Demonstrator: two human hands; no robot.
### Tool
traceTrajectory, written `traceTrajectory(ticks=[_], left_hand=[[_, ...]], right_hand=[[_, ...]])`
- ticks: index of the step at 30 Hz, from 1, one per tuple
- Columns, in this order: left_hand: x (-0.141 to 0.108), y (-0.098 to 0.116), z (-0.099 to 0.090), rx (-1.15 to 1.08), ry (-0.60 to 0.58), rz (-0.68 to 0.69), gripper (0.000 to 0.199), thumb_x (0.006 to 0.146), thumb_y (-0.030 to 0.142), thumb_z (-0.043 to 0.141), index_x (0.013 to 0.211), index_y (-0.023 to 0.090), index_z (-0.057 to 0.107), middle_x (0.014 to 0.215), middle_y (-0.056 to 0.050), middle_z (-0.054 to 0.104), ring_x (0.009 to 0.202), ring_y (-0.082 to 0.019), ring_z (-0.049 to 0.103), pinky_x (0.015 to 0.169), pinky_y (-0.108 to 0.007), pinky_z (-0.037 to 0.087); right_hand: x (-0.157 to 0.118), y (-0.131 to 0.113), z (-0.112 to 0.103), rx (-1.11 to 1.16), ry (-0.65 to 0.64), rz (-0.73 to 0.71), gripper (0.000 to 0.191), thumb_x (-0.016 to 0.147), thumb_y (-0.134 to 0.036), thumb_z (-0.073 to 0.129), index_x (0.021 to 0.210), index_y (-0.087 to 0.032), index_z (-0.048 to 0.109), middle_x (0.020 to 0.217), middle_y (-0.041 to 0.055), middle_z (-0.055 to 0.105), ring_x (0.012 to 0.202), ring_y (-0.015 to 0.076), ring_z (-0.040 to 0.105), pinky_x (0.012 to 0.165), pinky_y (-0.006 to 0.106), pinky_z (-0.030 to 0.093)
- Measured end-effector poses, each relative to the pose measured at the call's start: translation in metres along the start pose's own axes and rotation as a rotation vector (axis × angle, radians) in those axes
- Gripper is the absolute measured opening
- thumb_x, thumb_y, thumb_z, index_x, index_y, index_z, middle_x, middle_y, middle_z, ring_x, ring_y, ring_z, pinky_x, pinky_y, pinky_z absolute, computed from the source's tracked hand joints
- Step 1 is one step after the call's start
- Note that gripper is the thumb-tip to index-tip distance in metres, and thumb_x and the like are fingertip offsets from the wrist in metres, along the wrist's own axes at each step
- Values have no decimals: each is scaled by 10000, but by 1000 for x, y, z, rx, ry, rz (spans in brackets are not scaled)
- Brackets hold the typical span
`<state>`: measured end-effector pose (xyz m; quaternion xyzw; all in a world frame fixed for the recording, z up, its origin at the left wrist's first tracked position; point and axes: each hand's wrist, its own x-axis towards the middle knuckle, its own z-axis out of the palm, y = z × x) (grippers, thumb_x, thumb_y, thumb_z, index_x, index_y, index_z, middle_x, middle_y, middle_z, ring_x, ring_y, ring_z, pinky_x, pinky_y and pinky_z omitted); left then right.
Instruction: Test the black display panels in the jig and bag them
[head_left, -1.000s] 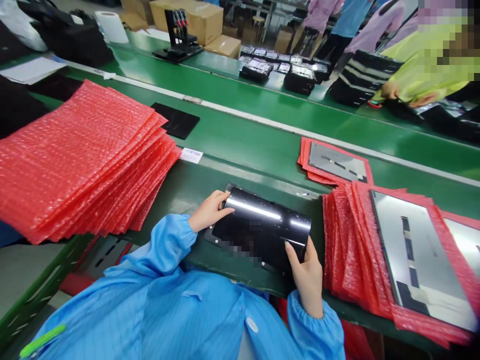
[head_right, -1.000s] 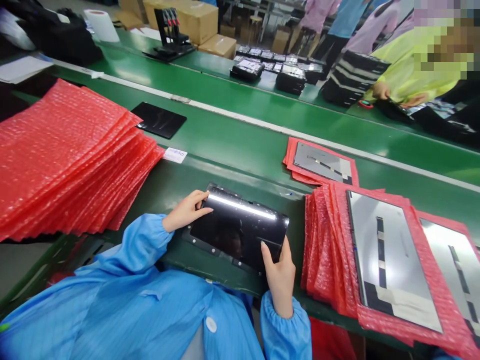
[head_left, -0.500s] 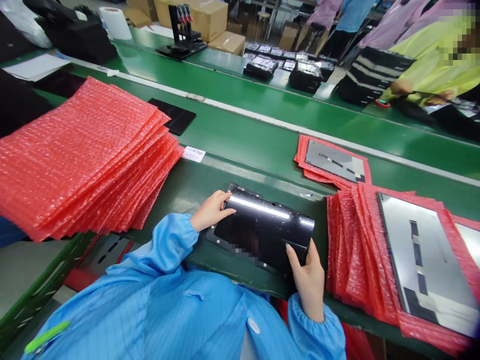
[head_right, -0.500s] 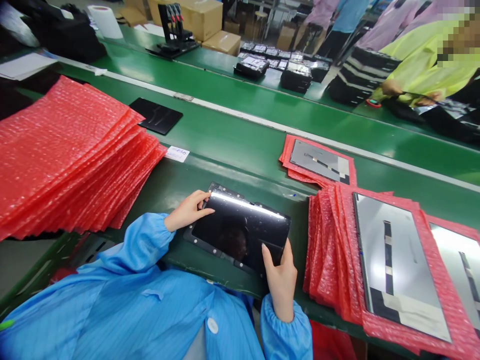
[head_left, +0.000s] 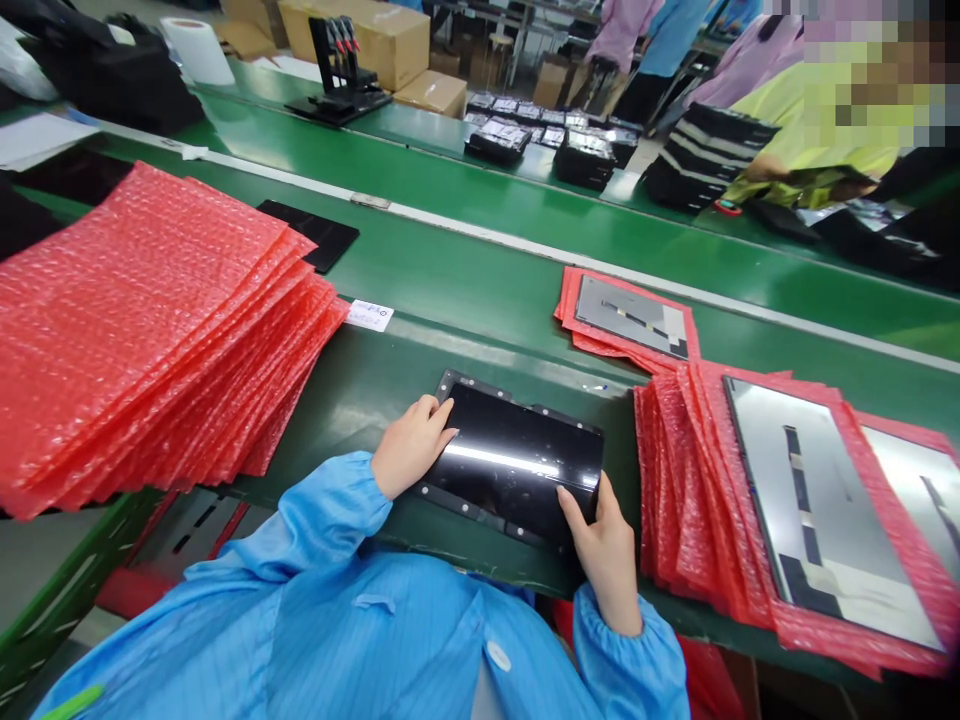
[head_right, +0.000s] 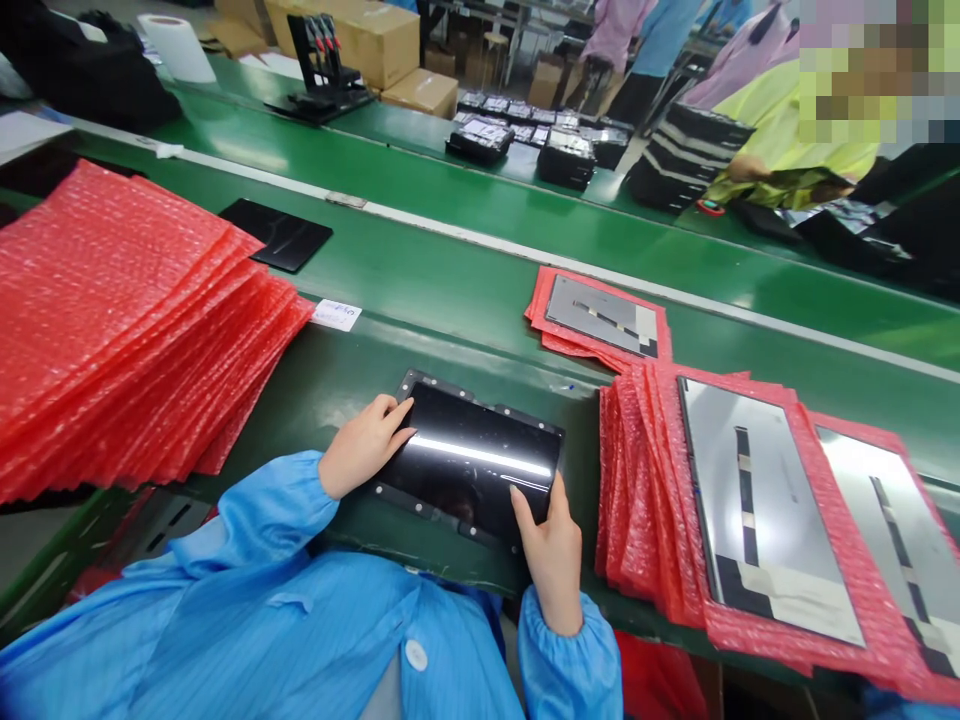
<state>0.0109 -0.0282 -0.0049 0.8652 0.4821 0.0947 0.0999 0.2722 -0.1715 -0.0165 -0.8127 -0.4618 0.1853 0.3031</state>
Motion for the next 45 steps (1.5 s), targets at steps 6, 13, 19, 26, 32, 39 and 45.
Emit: traceTrajectory(ticks=[6, 13, 19, 26, 32, 39, 45], left_hand=[[1, 1, -3, 48, -33, 0, 430, 979, 349, 447, 1348, 129, 465, 1116, -99, 547, 991, -211, 575, 734, -295, 525], [8, 7, -13, 206, -79, 38, 426, 999, 346, 368, 1327, 106, 497, 1090, -119, 574, 958, -240, 585, 617, -314, 511], [9, 4, -15, 280, -13, 118, 442, 1004, 308, 306, 1302, 78, 538, 1036, -149, 608, 923, -286, 578, 604, -362, 485], [8, -14, -8, 241, 17, 267, 466, 994, 309, 318, 1342, 72, 516, 1429, -191, 466, 1271, -371, 431, 969, -537, 404], [-2, -46, 14, 69, -82, 373, 1072, 787, 779, 448, 1541, 145, 26, 1583, -162, 173, 1450, -366, 160, 1110, -632, 193], [-6, -40, 9, 72, -137, 278, 919, 858, 733, 362, 1536, 155, 135, 1580, -132, 188, 1462, -324, 146, 1134, -615, 168], [-10, -22, 12, 100, -31, 177, 760, 928, 643, 287, 1517, 165, 239, 1567, -123, 232, 1447, -330, 207, 1102, -629, 248]], right_hand=[[5, -5, -6, -162, -76, -31, 760, 908, -618, 456, 1470, -116, 364, 840, 93, 726, 729, 266, 704, 646, 314, 521], [13, -12, -17, -721, -121, -136, 707, 930, -600, 461, 1421, -91, 444, 750, 137, 701, 694, 313, 691, 567, 353, 505], [29, -12, -25, -597, -79, -500, 521, 858, -470, 664, 1301, -206, 589, 1392, 138, 523, 1257, 361, 459, 976, 524, 428], [29, -16, -31, -551, -156, -439, 626, 854, -492, 660, 1364, -174, 484, 1433, 147, 484, 1287, 331, 446, 1081, 681, 183], [20, -11, -30, -585, -276, -426, 905, 772, -608, 683, 1465, -143, 333, 1530, 189, 310, 1388, 365, 320, 1037, 728, 233], [23, -23, -32, -625, -202, -455, 900, 740, -554, 754, 1451, -159, 370, 1457, 193, 436, 1303, 378, 439, 1048, 705, 238], [52, -68, 1, -541, -100, -557, 553, 887, -448, 647, 1361, -206, 494, 1258, 145, 615, 1155, 312, 559, 1046, 568, 335]])
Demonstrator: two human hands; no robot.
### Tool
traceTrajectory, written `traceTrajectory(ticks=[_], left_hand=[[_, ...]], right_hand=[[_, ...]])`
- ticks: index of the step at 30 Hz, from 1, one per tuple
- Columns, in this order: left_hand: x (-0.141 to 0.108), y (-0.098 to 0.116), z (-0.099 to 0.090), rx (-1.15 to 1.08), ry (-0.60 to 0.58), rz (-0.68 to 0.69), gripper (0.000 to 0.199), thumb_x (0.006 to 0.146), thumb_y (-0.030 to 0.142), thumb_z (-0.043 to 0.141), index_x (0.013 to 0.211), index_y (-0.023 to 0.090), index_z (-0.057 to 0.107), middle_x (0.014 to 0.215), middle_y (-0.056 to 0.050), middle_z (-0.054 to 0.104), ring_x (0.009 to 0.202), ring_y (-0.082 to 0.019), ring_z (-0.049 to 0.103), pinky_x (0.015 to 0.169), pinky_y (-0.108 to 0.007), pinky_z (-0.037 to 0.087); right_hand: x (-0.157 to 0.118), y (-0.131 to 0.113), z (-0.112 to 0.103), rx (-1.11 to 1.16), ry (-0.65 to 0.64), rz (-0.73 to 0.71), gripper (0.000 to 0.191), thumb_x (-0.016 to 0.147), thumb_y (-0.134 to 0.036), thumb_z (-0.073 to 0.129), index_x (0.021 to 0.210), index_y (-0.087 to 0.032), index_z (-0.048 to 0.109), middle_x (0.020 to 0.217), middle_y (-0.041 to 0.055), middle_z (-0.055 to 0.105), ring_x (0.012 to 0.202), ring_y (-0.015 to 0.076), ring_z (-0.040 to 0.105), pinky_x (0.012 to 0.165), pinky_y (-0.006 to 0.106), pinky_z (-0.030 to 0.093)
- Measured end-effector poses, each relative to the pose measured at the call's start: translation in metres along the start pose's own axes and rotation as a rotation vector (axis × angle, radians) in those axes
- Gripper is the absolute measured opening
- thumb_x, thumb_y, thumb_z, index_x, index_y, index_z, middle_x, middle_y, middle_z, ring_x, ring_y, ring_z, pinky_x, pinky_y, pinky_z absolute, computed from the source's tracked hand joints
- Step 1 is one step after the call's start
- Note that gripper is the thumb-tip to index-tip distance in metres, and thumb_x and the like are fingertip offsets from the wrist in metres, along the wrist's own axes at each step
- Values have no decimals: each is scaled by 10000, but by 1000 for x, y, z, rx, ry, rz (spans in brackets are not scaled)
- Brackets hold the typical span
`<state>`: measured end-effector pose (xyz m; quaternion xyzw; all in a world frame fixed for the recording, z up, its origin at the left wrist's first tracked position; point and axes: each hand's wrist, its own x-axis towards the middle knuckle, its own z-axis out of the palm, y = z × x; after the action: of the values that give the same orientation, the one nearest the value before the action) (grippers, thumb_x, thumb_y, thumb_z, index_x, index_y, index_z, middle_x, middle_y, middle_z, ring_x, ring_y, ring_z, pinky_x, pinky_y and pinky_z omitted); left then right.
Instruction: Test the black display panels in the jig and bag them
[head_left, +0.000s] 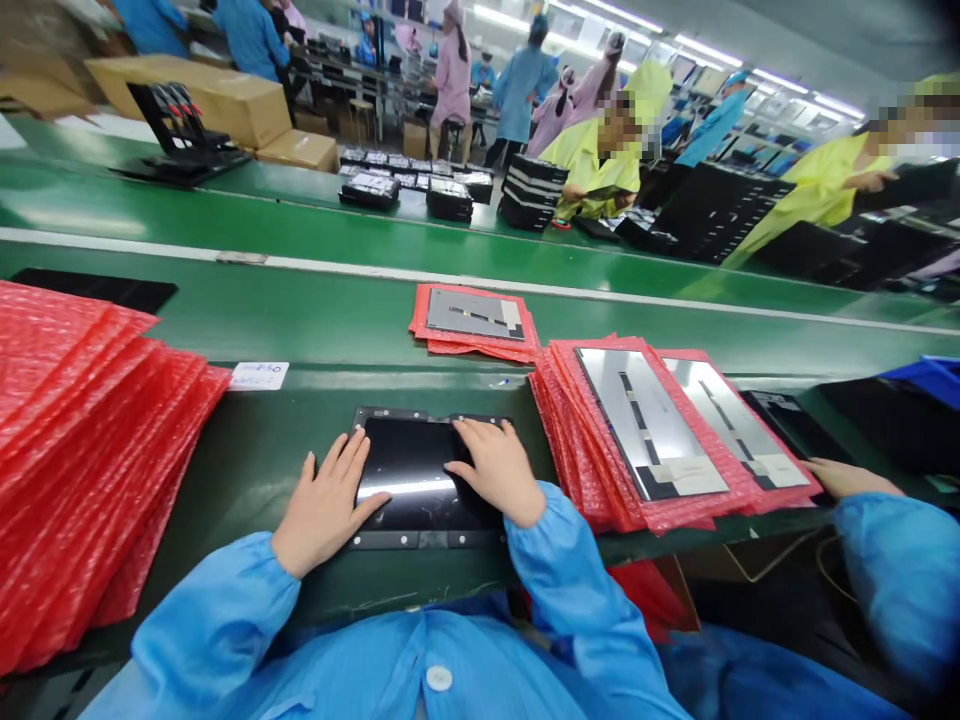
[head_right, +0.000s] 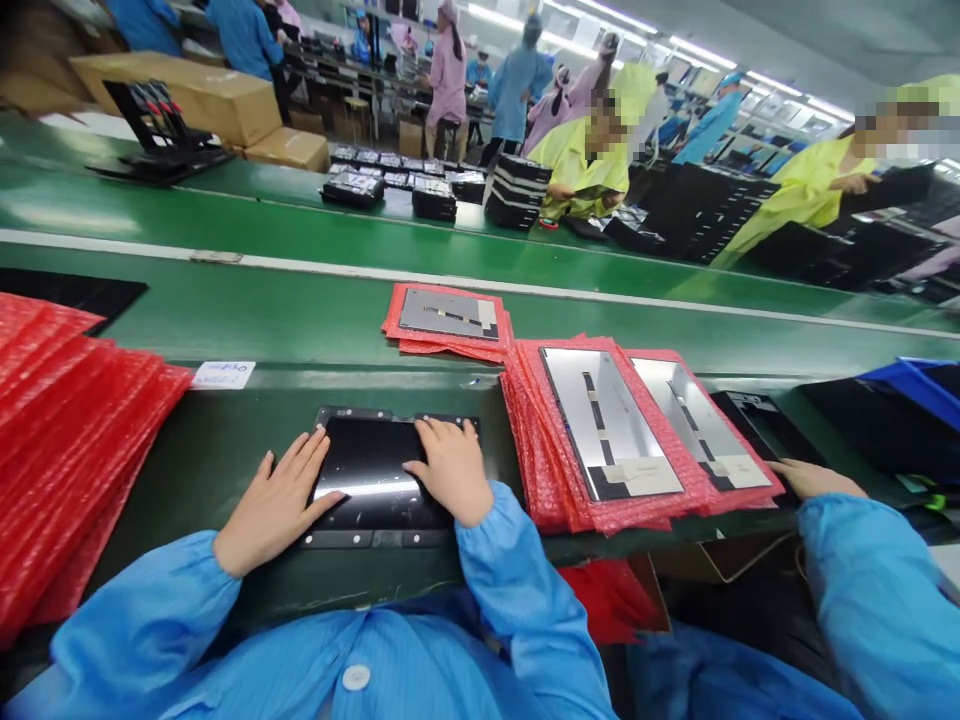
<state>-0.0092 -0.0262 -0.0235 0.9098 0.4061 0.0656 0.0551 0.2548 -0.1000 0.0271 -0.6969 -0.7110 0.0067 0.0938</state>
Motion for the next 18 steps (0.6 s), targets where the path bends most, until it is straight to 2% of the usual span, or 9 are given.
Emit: traceTrajectory(ticks=[3, 6, 8, 10, 13, 18], left_hand=[[-1, 5, 9, -37, 50, -67, 764, 940, 617, 299, 1524, 136, 191, 1568, -153, 219, 1442, -316, 229, 1111, -625, 246], [0, 7, 15, -176, 82, -150, 762, 953, 582, 310, 1529, 115, 135, 1569, -174, 213, 1443, -293, 236, 1146, -611, 188], [2, 9, 13, -329, 113, -207, 690, 973, 534, 292, 1517, 119, 203, 1563, -165, 244, 1448, -281, 225, 1161, -604, 157], [5, 16, 4, -524, 183, -255, 608, 982, 497, 293, 1478, 147, 327, 1538, -139, 324, 1442, -265, 248, 1174, -568, 166], [7, 32, -18, -852, 259, -334, 543, 954, 524, 379, 1363, 193, 513, 1424, -99, 504, 1372, -261, 388, 1170, -482, 256], [12, 50, -56, -1491, 200, -508, 510, 802, 568, 644, 1118, 170, 688, 1143, -85, 692, 1219, -296, 550, 1084, -437, 407]], right_hand=[[23, -21, 20, 35, 91, -77, 421, 940, -415, 577, 1313, -227, 523, 1187, 120, 608, 1141, 279, 531, 1029, 489, 382], [32, -30, 33, 69, 186, 2, 271, 957, -370, 549, 1142, -179, 601, 1026, 113, 597, 1014, 262, 543, 1011, 451, 406], [31, -30, 33, 114, 263, 27, 217, 976, -328, 509, 1100, -176, 599, 1015, 107, 586, 997, 253, 536, 1039, 469, 380], [28, -27, 27, 164, 360, 15, 223, 992, -295, 460, 1147, -183, 573, 1052, 102, 584, 1023, 242, 533, 1087, 503, 323], [20, -22, 14, 230, 529, -8, 263, 997, -253, 412, 1219, -177, 532, 1093, 103, 594, 1069, 234, 540, 1116, 540, 271], [7, -5, -9, 342, 713, -18, 288, 976, -229, 456, 1259, -197, 500, 1105, 93, 633, 1082, 229, 585, 1105, 527, 318]])
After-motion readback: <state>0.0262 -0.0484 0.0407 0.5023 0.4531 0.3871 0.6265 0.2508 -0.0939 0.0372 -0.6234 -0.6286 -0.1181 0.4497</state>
